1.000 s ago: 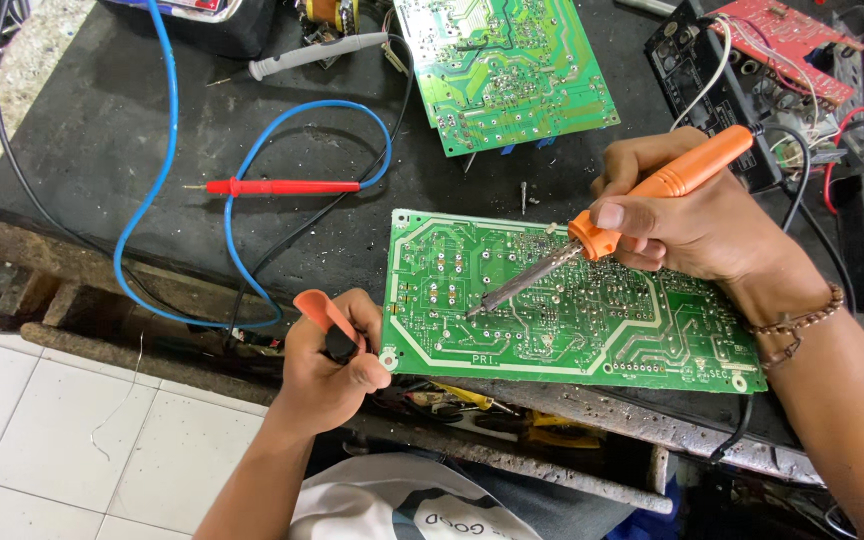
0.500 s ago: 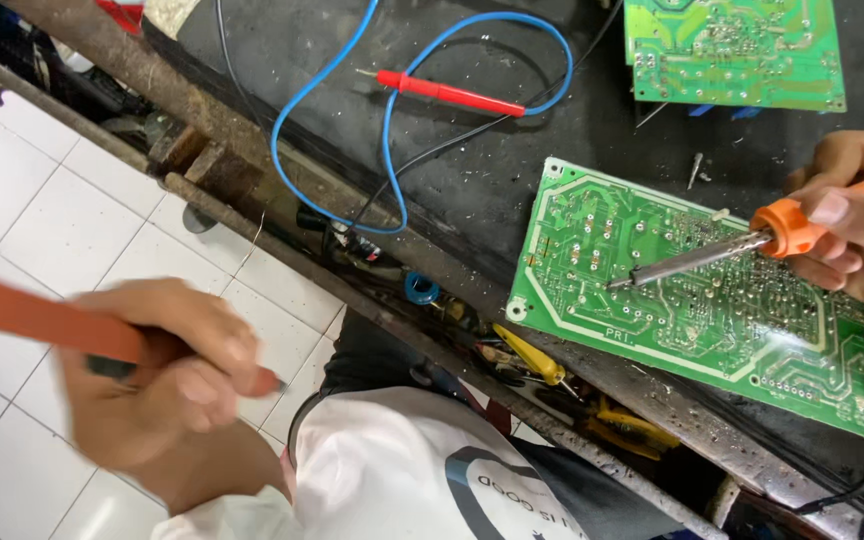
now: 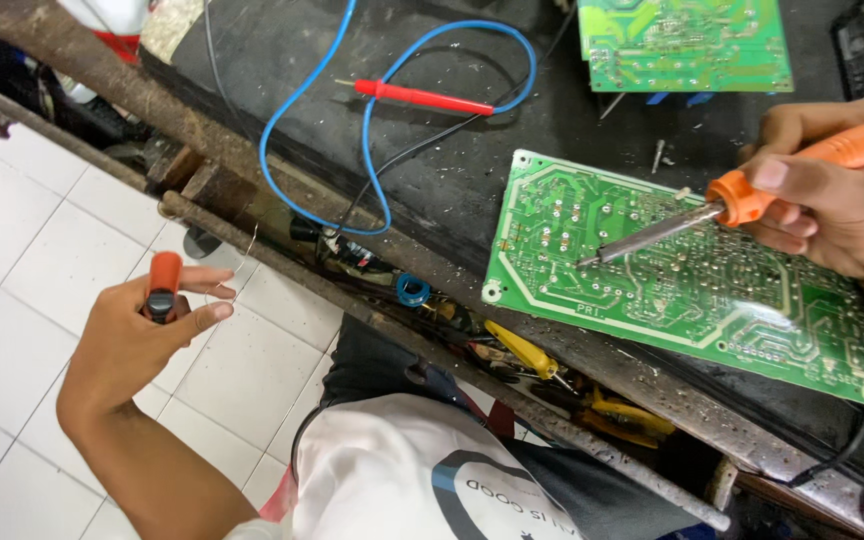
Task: The person holds a green circuit board and uses a soldering iron to apply heat to various points on the board. They also use a soldering desoldering pump to remove solder from the board.
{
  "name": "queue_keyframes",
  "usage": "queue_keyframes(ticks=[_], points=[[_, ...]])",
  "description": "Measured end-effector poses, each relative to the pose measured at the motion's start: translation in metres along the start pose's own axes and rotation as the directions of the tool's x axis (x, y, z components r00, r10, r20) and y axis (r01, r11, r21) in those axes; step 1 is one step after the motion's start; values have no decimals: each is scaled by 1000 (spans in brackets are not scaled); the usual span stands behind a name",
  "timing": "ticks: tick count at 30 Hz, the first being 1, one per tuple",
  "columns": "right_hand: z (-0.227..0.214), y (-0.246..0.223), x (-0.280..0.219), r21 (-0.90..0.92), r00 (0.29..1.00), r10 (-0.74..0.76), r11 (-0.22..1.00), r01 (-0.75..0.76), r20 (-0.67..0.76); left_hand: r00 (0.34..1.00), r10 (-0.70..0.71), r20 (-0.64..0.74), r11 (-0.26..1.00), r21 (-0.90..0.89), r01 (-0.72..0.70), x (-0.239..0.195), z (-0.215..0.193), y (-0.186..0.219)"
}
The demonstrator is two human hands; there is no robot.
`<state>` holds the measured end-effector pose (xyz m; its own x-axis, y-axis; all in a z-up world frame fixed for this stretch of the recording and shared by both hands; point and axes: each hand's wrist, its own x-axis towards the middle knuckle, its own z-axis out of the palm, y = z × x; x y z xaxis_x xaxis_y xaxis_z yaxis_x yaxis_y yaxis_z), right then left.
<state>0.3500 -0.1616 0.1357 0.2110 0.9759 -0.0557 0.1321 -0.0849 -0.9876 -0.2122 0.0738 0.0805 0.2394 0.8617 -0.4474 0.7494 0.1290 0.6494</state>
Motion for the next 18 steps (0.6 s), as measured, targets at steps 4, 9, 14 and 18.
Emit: queue_keyframes(ticks=[4,9,14,18], points=[[10,-18,-3,-9,999,2,1000,-1,32,993,102,-61,994,-29,-104,8,16,6],[10,-20,-2,15,1000,23,1000,-23,5,917,395,-46,918,52,-393,3,30,26],[15,-20,-4,80,998,50,996,-47,-34,492,870,-29,467,-274,-841,-13,56,82],[17,-22,-4,119,995,80,990,-73,-61,383,922,56,380,-324,-867,-40,83,136]])
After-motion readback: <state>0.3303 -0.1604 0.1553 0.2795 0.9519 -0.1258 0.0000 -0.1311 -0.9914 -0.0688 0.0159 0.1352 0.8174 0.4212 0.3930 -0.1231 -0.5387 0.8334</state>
